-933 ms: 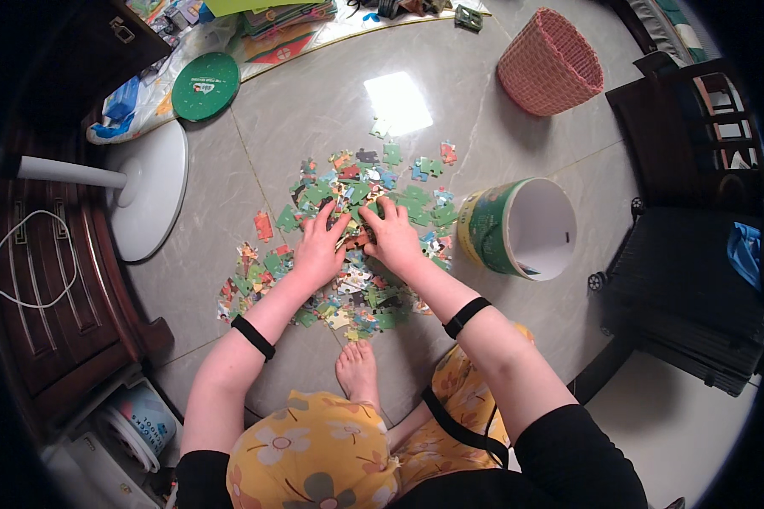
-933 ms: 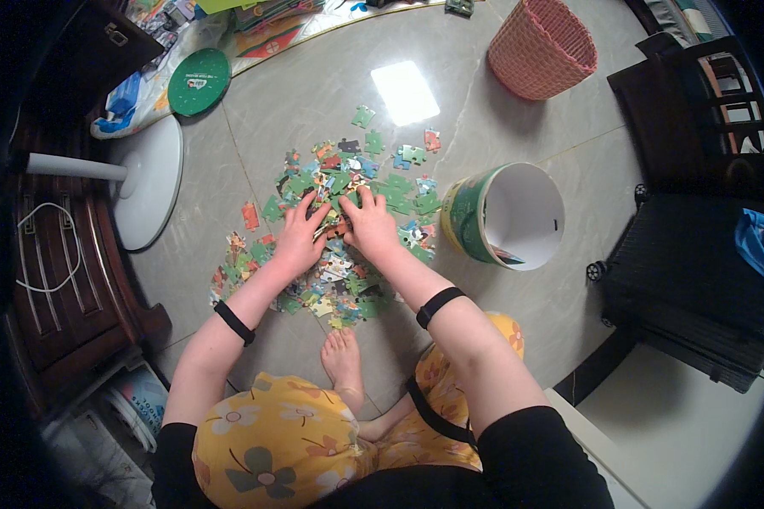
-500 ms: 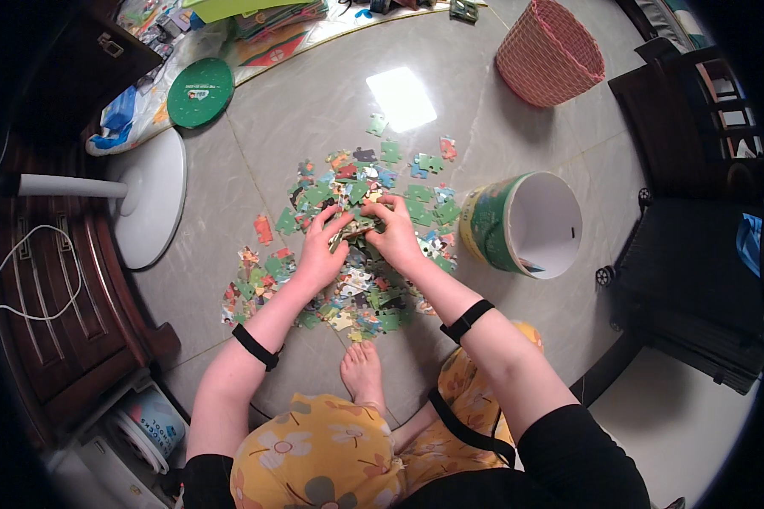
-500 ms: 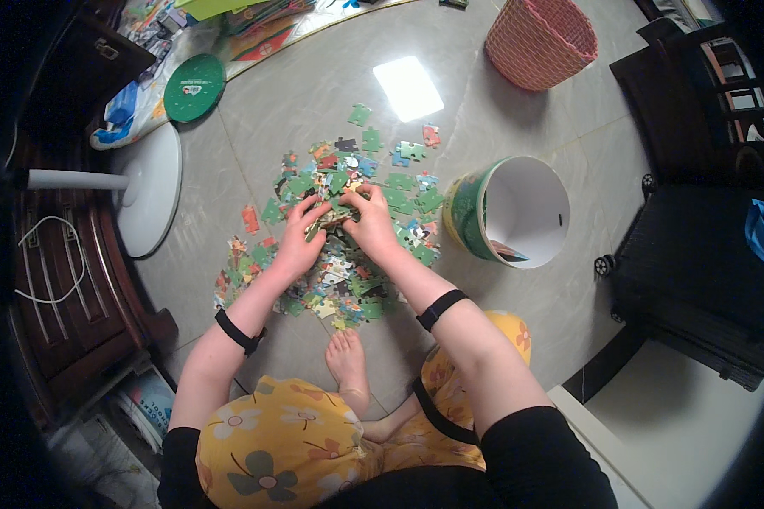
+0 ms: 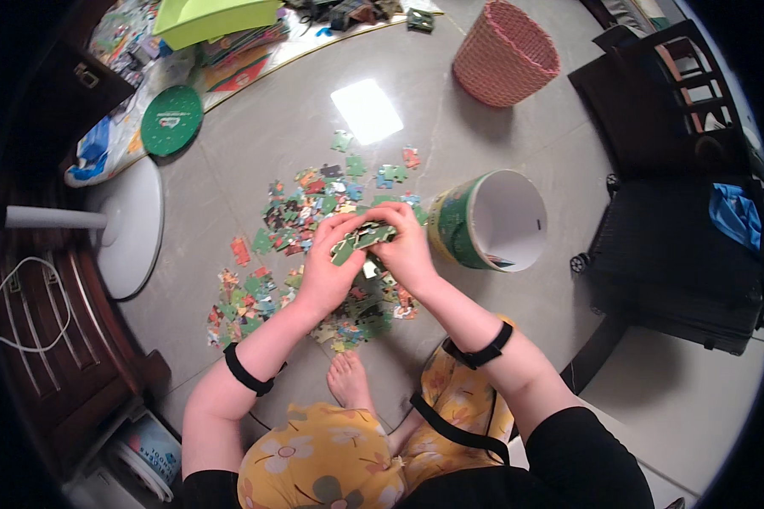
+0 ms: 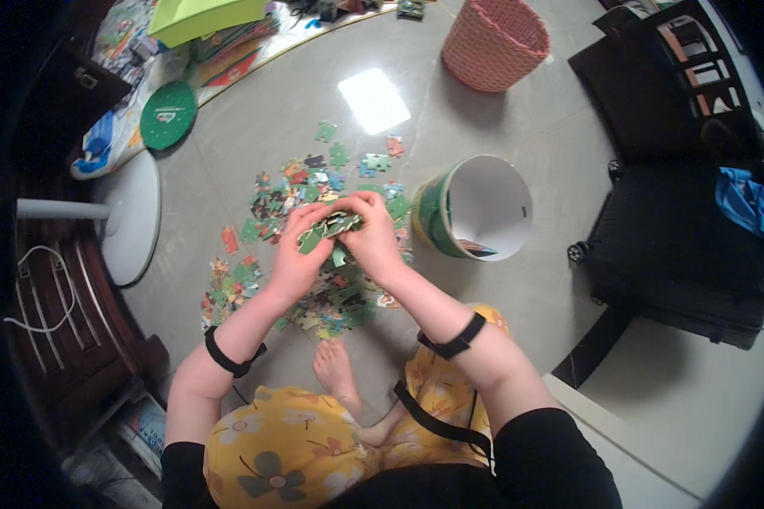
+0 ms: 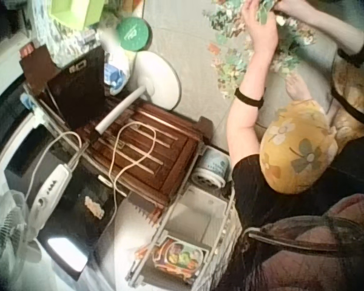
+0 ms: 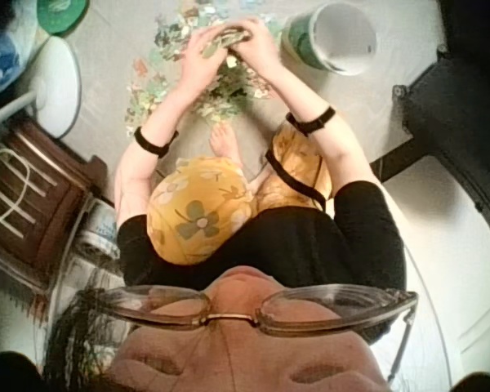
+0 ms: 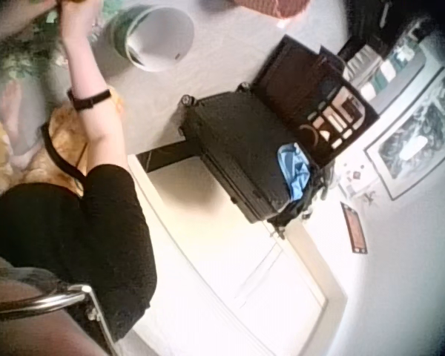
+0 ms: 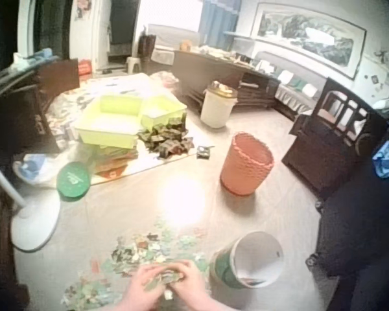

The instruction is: The person sits on the floor and gathers scattered jigsaw puzzle pieces by hand, placing them into a cylindrical container. The person finishes by placing the lid on the container.

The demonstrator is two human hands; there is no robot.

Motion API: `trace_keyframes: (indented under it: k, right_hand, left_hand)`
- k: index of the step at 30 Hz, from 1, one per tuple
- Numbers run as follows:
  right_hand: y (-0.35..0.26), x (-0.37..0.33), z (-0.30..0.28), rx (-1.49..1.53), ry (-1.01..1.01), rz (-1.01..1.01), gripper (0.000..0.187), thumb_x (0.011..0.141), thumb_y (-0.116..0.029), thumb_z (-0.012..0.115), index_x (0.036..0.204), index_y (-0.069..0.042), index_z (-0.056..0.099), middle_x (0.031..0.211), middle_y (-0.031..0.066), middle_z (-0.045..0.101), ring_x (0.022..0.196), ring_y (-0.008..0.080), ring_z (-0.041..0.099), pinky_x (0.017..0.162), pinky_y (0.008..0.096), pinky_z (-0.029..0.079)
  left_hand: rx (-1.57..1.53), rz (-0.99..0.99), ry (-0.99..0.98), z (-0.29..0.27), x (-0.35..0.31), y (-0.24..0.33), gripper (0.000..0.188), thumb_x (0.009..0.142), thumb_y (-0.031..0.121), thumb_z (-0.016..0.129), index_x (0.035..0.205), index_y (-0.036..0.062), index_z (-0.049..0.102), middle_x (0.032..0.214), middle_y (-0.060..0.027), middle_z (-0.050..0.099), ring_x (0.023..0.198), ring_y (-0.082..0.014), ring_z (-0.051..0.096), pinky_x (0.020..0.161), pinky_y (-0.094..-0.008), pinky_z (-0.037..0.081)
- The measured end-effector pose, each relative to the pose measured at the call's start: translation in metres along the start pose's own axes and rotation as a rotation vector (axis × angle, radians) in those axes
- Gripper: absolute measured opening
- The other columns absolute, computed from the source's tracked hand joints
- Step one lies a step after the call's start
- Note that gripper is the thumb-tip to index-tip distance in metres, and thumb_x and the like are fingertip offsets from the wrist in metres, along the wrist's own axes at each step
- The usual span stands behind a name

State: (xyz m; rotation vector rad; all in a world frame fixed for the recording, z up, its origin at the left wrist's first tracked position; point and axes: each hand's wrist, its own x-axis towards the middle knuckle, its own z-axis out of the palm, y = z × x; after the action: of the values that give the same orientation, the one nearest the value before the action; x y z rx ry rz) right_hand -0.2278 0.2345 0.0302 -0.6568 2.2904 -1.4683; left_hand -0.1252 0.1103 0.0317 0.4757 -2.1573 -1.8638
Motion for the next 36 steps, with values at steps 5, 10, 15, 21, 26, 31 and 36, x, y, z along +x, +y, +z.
trace_keyframes:
  k: [5, 10, 15, 21, 26, 31, 36]
  right_hand:
    - [-0.031, -0.004, -0.101, -0.109, 0.134, -0.155, 0.039, 0.07, 0.006, 0.076, 0.106, -0.007, 0.069, 0.116, 0.0105, 0.057, 0.108, 0.0249, 0.06, 0.093, 0.0332, 0.051]
    - [-0.003, -0.001, -0.166, -0.131, 0.282, -0.035, 0.036, 0.075, 0.008, 0.071, 0.107, -0.006, 0.068, 0.114, 0.0074, 0.061, 0.102, 0.0202, 0.062, 0.087, 0.0318, 0.052]
    - [0.044, 0.013, -0.194, 0.424, 0.278, 0.451, 0.031, 0.084, 0.008, 0.057, 0.111, -0.006, 0.065, 0.1, 0.0037, 0.067, 0.086, 0.0123, 0.064, 0.069, 0.0265, 0.052]
    - [0.069, 0.02, -0.183, 0.418, 0.142, 0.74, 0.036, 0.085, 0.007, 0.056, 0.119, -0.004, 0.06, 0.103, 0.0067, 0.067, 0.089, 0.0139, 0.065, 0.068, 0.0257, 0.052]
    - [0.059, 0.025, -0.179, 0.356, -0.091, 0.821, 0.033, 0.088, -0.002, 0.061, 0.121, -0.003, 0.058, 0.105, 0.0103, 0.066, 0.089, 0.0207, 0.068, 0.072, 0.0322, 0.058]
    - [0.056, 0.025, -0.172, 0.258, -0.277, 0.82, 0.033, 0.089, -0.002, 0.061, 0.122, -0.001, 0.058, 0.109, 0.0129, 0.065, 0.095, 0.0215, 0.067, 0.073, 0.0328, 0.058]
    - [0.048, 0.019, -0.167, -0.062, -0.256, 0.683, 0.029, 0.093, -0.005, 0.056, 0.121, -0.002, 0.06, 0.101, 0.0062, 0.066, 0.091, 0.0133, 0.064, 0.072, 0.0277, 0.055]
  left_hand:
    - [-0.174, 0.19, -0.146, 0.058, 0.031, 0.057, 0.046, 0.086, 0.004, 0.063, 0.132, 0.0056, 0.06, 0.133, -0.0107, 0.05, 0.129, -0.0242, 0.047, 0.108, -0.0355, 0.039]
    - [-0.217, 0.091, -0.368, 0.12, 0.068, 0.076, 0.048, 0.087, 0.011, 0.065, 0.134, 0.004, 0.058, 0.138, -0.0121, 0.047, 0.132, -0.0253, 0.045, 0.11, -0.036, 0.038]
    - [-0.38, -0.255, -0.515, 0.15, 0.099, 0.078, 0.067, 0.085, 0.019, 0.068, 0.146, 0.0044, 0.044, 0.156, -0.0165, 0.029, 0.144, -0.0281, 0.033, 0.116, -0.0363, 0.03]
    - [-0.423, -0.384, -0.649, 0.15, 0.094, 0.081, 0.089, 0.087, 0.029, 0.065, 0.158, 0.0042, 0.018, 0.166, -0.0192, -0.001, 0.154, -0.0288, 0.005, 0.121, -0.0388, 0.017]
    - [-0.36, -0.417, -0.838, 0.135, 0.08, 0.085, 0.087, 0.09, 0.034, 0.063, 0.16, 0.0154, 0.014, 0.165, -0.0173, -0.014, 0.154, -0.0275, -0.007, 0.121, -0.0392, 0.013]
    - [-0.181, -0.326, -0.88, 0.116, 0.077, 0.09, 0.067, 0.094, 0.024, 0.059, 0.155, 0.0131, 0.033, 0.147, -0.0157, 0.043, 0.133, -0.0221, 0.043, 0.109, -0.0331, 0.036]
    - [-0.293, -0.34, -0.768, 0.087, 0.073, 0.063, 0.04, 0.098, 0.015, 0.054, 0.136, 0.0052, 0.057, 0.123, -0.0073, 0.065, 0.1, -0.0123, 0.063, 0.087, -0.0273, 0.052]
